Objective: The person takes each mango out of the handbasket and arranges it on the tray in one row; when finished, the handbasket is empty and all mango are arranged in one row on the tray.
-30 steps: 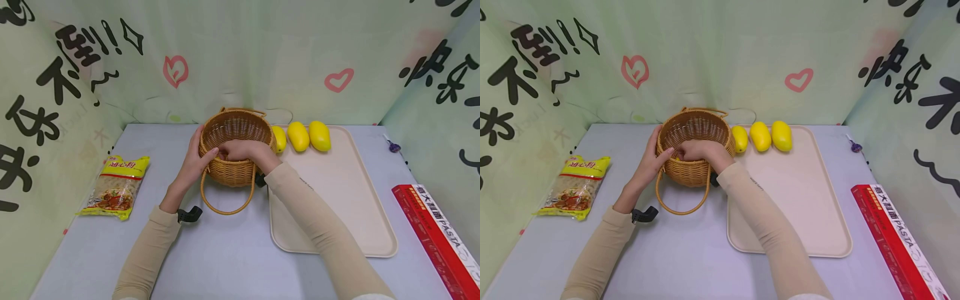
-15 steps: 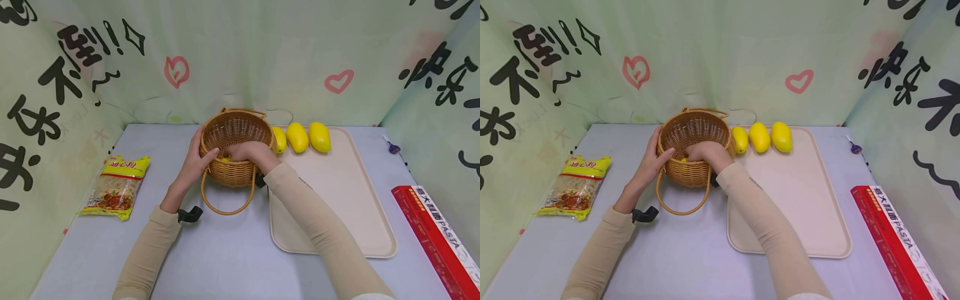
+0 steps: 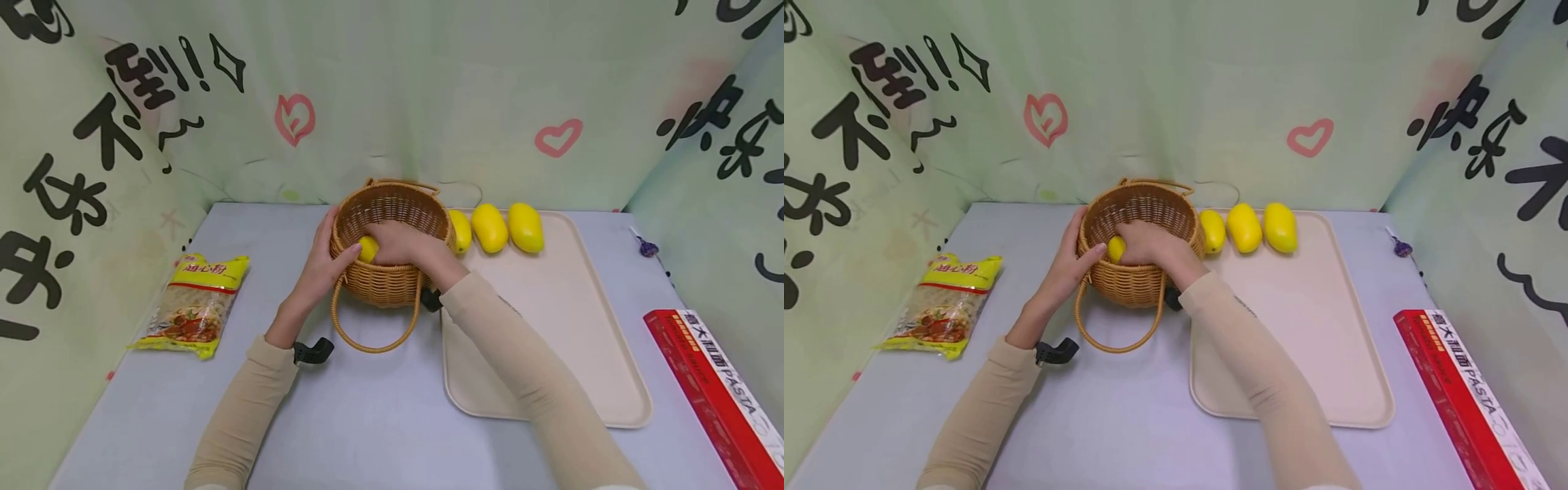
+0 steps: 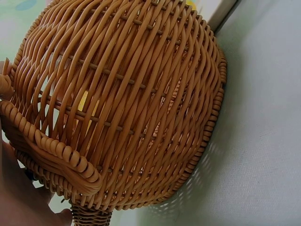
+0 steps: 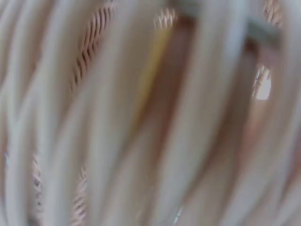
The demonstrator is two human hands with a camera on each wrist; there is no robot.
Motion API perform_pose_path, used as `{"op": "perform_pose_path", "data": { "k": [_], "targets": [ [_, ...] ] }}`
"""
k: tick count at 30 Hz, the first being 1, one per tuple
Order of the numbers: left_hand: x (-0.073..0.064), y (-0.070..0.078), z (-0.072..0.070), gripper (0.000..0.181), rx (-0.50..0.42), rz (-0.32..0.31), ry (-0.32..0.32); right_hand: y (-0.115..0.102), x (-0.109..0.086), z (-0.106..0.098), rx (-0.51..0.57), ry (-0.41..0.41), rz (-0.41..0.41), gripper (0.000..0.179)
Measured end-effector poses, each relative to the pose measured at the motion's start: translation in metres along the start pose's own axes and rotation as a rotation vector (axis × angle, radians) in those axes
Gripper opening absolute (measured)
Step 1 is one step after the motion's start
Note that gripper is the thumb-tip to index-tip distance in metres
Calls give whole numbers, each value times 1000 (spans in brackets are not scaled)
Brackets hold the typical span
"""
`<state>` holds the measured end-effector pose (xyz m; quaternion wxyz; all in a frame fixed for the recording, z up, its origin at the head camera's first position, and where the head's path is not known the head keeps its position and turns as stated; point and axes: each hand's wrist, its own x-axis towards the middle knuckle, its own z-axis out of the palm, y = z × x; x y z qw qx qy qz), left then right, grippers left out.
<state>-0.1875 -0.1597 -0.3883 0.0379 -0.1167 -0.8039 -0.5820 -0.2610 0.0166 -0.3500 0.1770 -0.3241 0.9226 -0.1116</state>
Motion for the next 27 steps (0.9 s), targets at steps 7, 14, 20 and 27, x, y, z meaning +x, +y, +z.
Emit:
{"op": "perform_pose_path", "data": {
  "k": [7, 14, 20, 27],
  "targets": [
    [9, -26, 5, 87, 9, 15, 15, 3, -13, -2, 38, 276, 77, 72],
    [7, -28, 2, 87, 6, 3, 21, 8, -26, -8, 226, 395, 94, 76],
    [6, -27, 1, 87, 10, -1, 20, 16, -43, -22, 360, 480, 71, 76],
    [8, -28, 4, 85, 10, 7, 36, 40, -63, -39, 416, 589, 111, 70]
  ]
}}
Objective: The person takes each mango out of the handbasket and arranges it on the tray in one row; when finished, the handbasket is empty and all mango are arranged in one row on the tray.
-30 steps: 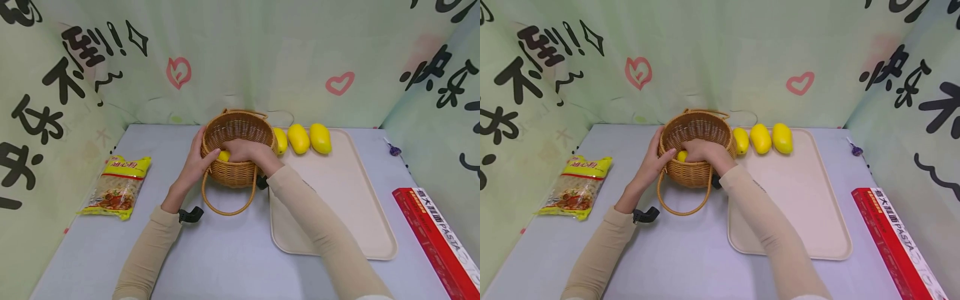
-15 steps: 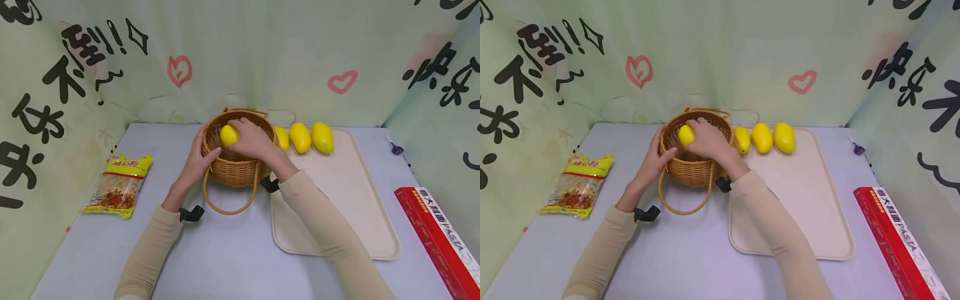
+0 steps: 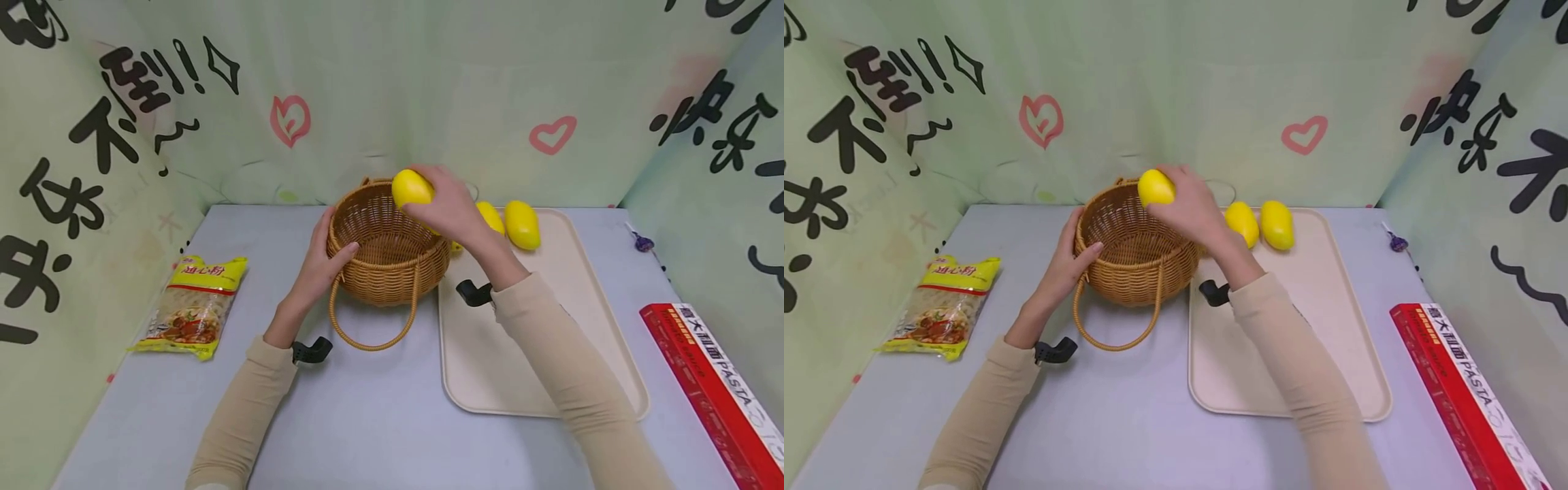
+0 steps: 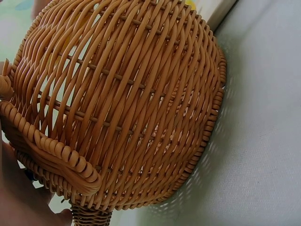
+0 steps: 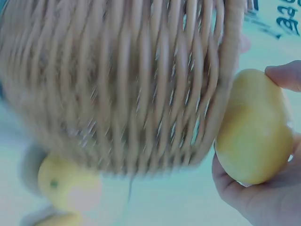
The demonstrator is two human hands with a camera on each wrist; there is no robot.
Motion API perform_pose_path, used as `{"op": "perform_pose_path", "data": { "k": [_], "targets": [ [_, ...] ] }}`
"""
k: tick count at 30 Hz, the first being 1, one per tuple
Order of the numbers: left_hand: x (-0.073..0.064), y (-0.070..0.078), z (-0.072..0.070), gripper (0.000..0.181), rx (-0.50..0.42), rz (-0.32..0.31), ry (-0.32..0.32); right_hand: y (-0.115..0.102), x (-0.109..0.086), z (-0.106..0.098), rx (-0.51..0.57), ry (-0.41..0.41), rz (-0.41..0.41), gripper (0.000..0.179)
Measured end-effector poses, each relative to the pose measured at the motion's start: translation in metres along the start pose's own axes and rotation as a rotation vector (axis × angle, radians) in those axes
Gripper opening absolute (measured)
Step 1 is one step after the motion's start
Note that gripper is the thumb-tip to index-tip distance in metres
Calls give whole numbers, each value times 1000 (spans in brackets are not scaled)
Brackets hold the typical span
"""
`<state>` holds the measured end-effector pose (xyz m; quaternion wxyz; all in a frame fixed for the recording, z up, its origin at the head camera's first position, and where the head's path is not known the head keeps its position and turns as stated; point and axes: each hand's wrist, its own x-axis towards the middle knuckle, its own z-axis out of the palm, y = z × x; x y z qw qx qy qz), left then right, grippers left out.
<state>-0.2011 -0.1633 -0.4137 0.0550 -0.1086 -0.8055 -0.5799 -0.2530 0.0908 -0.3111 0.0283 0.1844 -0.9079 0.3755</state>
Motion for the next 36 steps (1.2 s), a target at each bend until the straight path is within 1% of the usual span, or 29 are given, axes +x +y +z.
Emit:
{"op": "perform_pose_path", "data": {
  "k": [5, 8, 12, 16, 19, 20, 21, 27, 28, 33, 36],
  "targets": [
    [0, 2, -1, 84, -9, -8, -4, 24, -6, -16, 6, 78, 49, 70],
    [-1, 7, -3, 85, -16, -18, -11, 39, -10, -23, -9, 103, 70, 71],
    [-7, 23, -5, 85, -23, -25, -24, 59, -16, -32, -37, 108, 114, 71],
    [-13, 39, -5, 84, -17, -28, -22, 80, -22, -38, -33, 123, 166, 71],
    [-13, 41, -5, 83, -16, -30, -19, 96, -28, -42, -18, 136, 203, 71],
    [-13, 41, -5, 83, -17, -28, -20, 102, -30, -44, -19, 142, 214, 71],
    [-12, 38, -5, 84, -18, -27, -20, 107, -31, -45, -23, 148, 224, 70],
    [-1, 8, -2, 85, -17, -15, -13, 140, -42, -52, -80, 178, 306, 71],
    [0, 6, -2, 85, -14, -10, -11, 145, -43, -53, -86, 180, 319, 71],
    [0, 0, 1, 84, -15, 9, -2, 163, -50, -56, -92, 189, 378, 72],
    [-2, 0, 2, 83, -20, 12, 2, 169, -53, -60, -61, 195, 409, 73]
  ]
}}
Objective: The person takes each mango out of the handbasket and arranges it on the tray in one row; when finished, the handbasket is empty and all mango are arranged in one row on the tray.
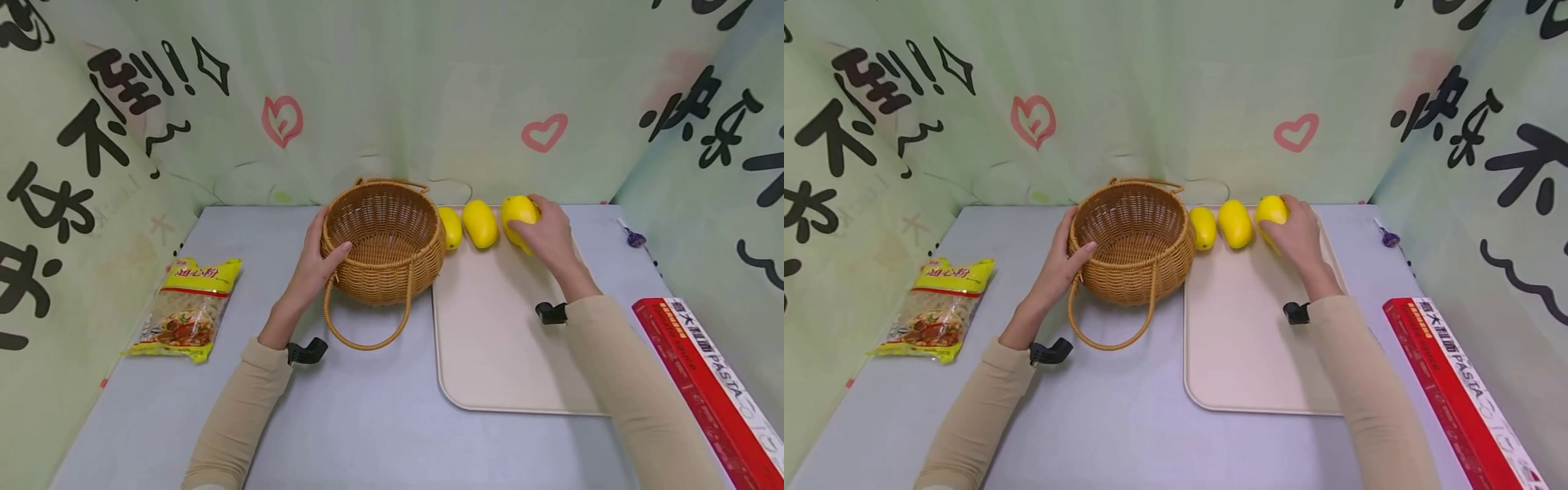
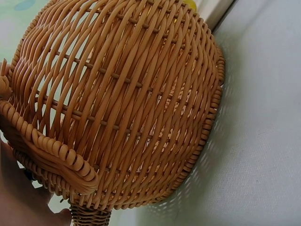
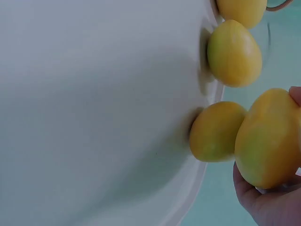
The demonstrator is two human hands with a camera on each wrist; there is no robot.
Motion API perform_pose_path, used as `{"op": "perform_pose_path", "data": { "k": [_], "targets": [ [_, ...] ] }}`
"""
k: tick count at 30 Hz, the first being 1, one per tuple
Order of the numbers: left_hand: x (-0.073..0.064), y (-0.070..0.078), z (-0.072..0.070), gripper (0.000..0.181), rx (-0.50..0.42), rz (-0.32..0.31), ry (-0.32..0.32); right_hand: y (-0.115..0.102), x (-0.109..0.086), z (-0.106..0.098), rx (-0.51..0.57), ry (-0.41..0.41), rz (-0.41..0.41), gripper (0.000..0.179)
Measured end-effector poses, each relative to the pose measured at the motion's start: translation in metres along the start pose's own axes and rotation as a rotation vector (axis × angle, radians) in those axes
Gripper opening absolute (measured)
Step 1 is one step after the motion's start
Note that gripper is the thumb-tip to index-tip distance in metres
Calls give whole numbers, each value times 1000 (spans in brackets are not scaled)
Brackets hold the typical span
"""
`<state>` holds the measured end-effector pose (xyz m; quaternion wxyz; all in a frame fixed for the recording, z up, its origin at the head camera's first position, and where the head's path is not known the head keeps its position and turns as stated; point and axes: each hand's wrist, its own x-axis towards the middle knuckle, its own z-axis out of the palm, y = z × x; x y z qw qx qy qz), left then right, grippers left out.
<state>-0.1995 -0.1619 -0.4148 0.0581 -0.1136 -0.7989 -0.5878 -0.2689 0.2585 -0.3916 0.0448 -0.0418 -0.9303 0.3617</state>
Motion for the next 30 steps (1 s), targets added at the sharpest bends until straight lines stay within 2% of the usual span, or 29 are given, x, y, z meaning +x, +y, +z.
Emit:
{"op": "perform_pose_path", "data": {
  "k": [5, 10, 14, 17, 23, 30],
  "targets": [
    [0, 0, 1, 82, 6, -1, 1, 5, -1, -6, 136, -20, 73, 77],
    [1, 0, 0, 84, 9, -11, -5, 12, 1, -7, 293, -35, 215, 81],
    [-6, 23, -1, 84, 0, -24, -20, 20, 4, -8, 343, -8, 281, 83],
    [-12, 41, -2, 83, 0, -31, -29, 28, 5, -8, 314, 17, 284, 84],
    [-11, 41, -2, 83, 4, -38, -26, 44, 9, 2, 138, 44, 197, 82],
    [-12, 41, -1, 83, 7, -34, -25, 46, 7, 8, 43, -19, 185, 80]
  ]
}}
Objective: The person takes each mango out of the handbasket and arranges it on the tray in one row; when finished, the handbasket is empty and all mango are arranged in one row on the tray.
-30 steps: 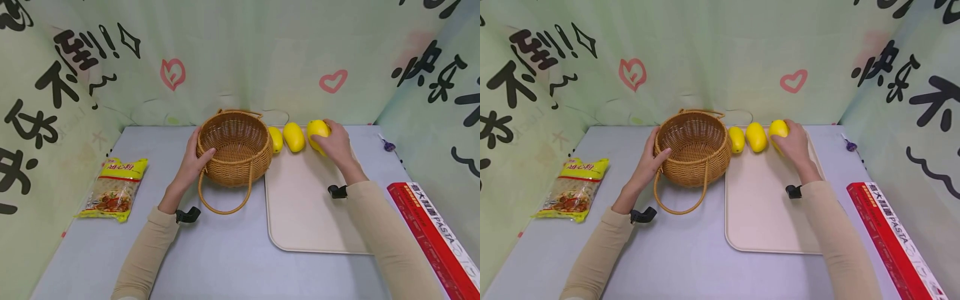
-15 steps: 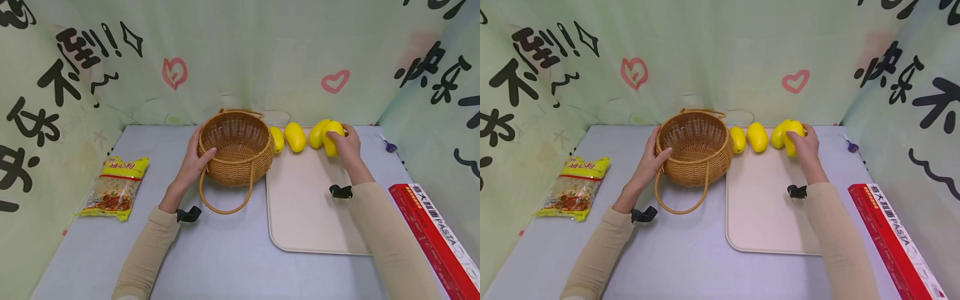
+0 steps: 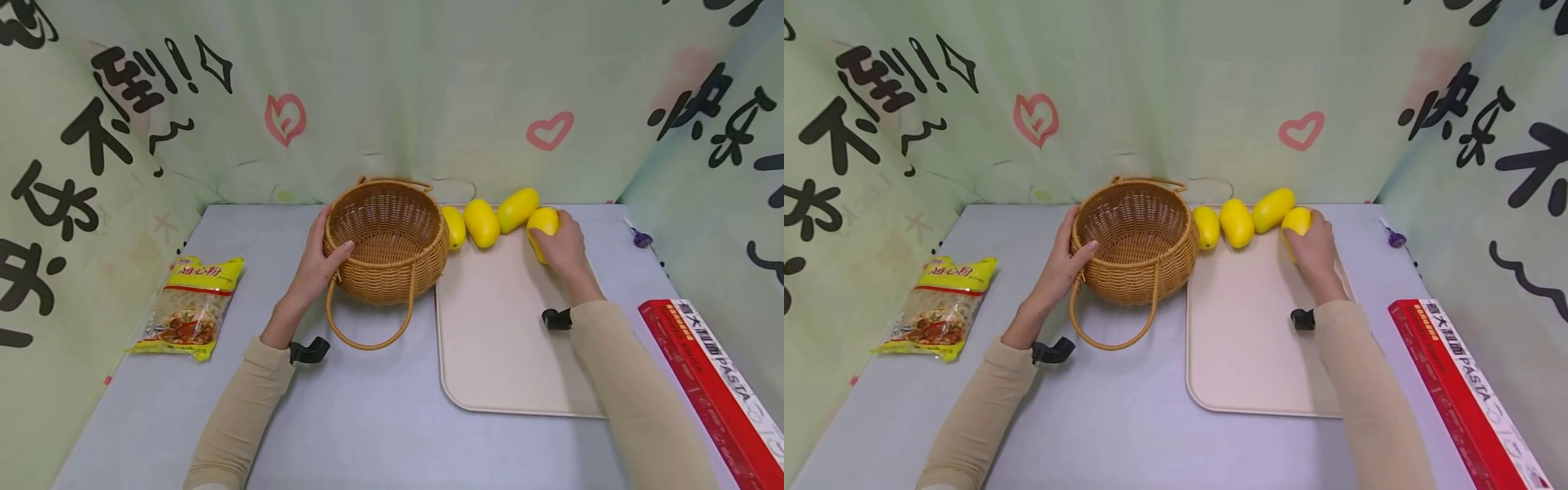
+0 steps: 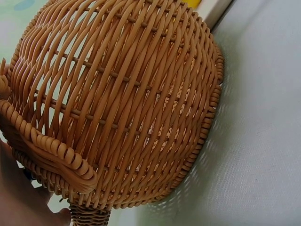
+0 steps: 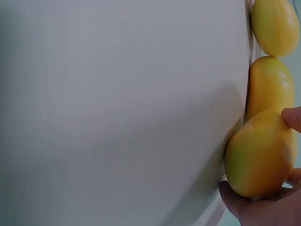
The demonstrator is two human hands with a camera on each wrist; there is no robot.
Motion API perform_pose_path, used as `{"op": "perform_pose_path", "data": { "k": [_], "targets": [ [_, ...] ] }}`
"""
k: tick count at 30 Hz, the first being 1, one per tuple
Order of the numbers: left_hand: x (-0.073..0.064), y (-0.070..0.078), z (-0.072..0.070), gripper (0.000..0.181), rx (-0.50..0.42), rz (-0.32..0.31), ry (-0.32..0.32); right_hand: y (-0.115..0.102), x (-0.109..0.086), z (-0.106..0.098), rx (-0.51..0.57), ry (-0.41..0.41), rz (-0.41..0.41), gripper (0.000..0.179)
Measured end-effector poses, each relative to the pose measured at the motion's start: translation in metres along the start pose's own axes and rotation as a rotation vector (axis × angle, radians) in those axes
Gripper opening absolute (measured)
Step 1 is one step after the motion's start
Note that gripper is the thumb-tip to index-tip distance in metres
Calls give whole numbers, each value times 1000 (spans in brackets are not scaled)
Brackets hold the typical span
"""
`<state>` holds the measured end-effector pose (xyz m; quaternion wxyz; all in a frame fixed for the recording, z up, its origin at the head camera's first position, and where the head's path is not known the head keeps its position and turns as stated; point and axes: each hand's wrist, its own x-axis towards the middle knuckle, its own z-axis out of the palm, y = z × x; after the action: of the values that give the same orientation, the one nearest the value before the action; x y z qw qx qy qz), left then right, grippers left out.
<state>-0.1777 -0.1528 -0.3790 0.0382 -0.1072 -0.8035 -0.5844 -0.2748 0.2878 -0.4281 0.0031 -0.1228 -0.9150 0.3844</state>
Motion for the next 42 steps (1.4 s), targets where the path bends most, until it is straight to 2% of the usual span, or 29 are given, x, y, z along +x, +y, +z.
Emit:
{"op": "perform_pose_path", "data": {
  "k": [5, 10, 14, 19, 24, 31, 39, 42],
  "targets": [
    [1, -2, -1, 83, 3, -2, 0, -6, -1, 1, -49, 26, -66, 75],
    [9, -24, 0, 84, 2, 6, 9, -14, 1, 4, -145, 54, -205, 68],
    [15, -38, 1, 85, 12, 26, 21, -21, 2, 9, -229, 39, -303, 67],
    [15, -44, 3, 84, 6, 48, 30, -26, 4, 15, -363, -23, -384, 66],
    [15, -43, 3, 83, 3, 56, 30, -25, 6, 18, -466, -62, -410, 65],
    [15, -39, 1, 84, 7, 44, 32, -31, 11, 15, -429, -54, -399, 56],
    [11, -24, 0, 84, -9, 22, 9, -32, 13, 14, -445, -21, -423, 64],
    [12, -29, 2, 84, 6, 35, 18, -27, 12, 14, -438, -8, -409, 62]
  ]
}}
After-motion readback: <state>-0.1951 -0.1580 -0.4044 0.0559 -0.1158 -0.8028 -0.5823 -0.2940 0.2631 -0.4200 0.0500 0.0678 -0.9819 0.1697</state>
